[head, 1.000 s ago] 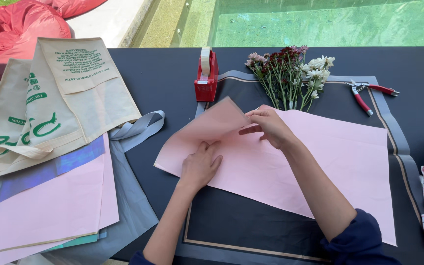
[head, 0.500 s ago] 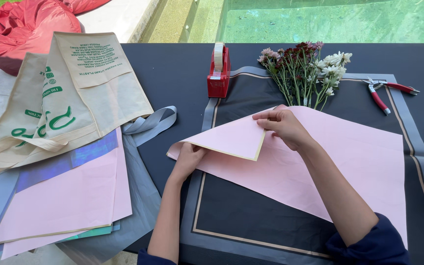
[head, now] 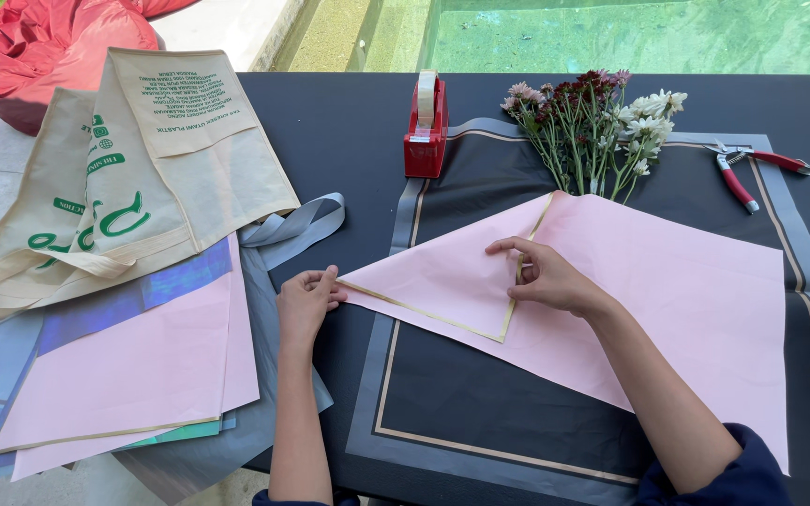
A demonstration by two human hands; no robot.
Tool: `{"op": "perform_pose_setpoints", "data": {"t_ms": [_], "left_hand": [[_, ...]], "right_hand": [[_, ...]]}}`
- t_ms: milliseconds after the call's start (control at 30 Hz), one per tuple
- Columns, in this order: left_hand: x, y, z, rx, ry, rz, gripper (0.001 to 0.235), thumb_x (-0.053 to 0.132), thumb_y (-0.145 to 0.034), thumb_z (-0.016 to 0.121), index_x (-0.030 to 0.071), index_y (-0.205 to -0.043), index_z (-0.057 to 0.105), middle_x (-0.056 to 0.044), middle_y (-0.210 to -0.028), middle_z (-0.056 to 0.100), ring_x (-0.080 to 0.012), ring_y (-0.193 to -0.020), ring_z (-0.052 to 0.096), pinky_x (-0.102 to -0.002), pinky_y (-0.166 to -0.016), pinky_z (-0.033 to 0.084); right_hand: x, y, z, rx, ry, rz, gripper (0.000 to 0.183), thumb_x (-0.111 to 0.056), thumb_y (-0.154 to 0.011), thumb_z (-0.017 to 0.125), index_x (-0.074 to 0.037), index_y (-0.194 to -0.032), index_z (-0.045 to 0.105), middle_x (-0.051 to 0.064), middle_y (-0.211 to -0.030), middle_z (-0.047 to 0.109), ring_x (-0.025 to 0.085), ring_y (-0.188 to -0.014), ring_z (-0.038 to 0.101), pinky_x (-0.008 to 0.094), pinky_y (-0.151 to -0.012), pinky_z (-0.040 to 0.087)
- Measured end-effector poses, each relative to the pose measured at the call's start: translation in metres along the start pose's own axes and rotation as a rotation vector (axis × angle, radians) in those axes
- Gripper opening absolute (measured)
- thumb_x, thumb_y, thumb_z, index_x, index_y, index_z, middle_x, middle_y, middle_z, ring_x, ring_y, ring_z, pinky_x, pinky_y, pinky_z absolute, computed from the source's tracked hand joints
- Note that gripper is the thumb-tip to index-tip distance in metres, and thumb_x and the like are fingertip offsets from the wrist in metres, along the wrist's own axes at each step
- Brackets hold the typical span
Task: The person folds sheets of pink and iridescent paper around a bunch of flowers on a table. They use shears to trim the paper while arranging the bouquet.
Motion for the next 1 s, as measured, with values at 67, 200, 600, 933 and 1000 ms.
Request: {"op": "perform_pose_setpoints", "data": {"t_ms": [67, 200, 600, 933, 1000], "left_hand": [[-0.011, -0.010, 0.003, 0.016, -0.096, 0.033, 0.037, 0.030, -0.091, 0.074, -0.003, -0.109, 0.073, -0.015, -0.078, 0.074, -0.0203, -0.070, 0.074, -0.027, -0.066, 0.063], [-0.018, -0.010, 0.007, 0.059, -0.278, 0.086, 0.034, 0.023, -0.082, 0.083, 0.005, -0.109, 0.075, -0.007, -0.075, 0.073, -0.0159, -0.066, 0.072, -0.029, -0.063, 0.061], [-0.007, 0.001, 0.004, -0.035, -0.322, 0.125, 0.027, 0.005, -0.084, 0.079, 0.006, -0.111, 0.078, -0.015, -0.092, 0.073, -0.0233, -0.082, 0.074, -0.034, -0.073, 0.059], [-0.004, 0.008, -0.013, -0.075, -0.343, 0.192, 0.033, 0.004, -0.082, 0.080, 0.016, -0.113, 0.079, -0.009, -0.103, 0.070, -0.0228, -0.095, 0.060, -0.037, -0.083, 0.052], [-0.012, -0.001, -0.010, -0.081, -0.311, 0.177, 0.023, 0.002, -0.081, 0.081, 0.014, -0.100, 0.082, -0.007, -0.097, 0.073, -0.0185, -0.089, 0.061, -0.033, -0.079, 0.053]], "right_hand": [[0.002, 0.003, -0.004, -0.002, 0.002, -0.008, 0.074, 0.020, -0.072, 0.061, -0.012, -0.138, 0.059, 0.014, -0.099, 0.058, 0.018, -0.072, 0.063, 0.030, -0.067, 0.053], [-0.004, 0.011, -0.009, 0.047, 0.043, -0.035, 0.072, 0.021, -0.072, 0.062, -0.010, -0.136, 0.061, 0.022, -0.108, 0.065, 0.027, -0.086, 0.069, 0.037, -0.080, 0.056], [0.018, 0.016, -0.017, 0.077, 0.228, -0.032, 0.053, 0.012, -0.075, 0.069, -0.012, -0.122, 0.070, 0.017, -0.108, 0.067, 0.023, -0.077, 0.069, 0.039, -0.081, 0.058], [-0.029, 0.045, -0.007, -0.014, 0.270, -0.009, 0.051, 0.011, -0.075, 0.064, -0.011, -0.119, 0.075, 0.018, -0.102, 0.067, 0.025, -0.091, 0.066, 0.038, -0.092, 0.054], [-0.026, 0.046, -0.008, -0.020, 0.256, -0.010, 0.052, 0.011, -0.075, 0.065, -0.011, -0.121, 0.076, 0.019, -0.106, 0.066, 0.026, -0.097, 0.066, 0.039, -0.097, 0.053]]}}
Point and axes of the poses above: each hand's wrist, its own y-axis away from the middle knuckle, its own z-axis out of the palm, x = y × z, the point moved 1 cm from there along -y, towards the middle knuckle
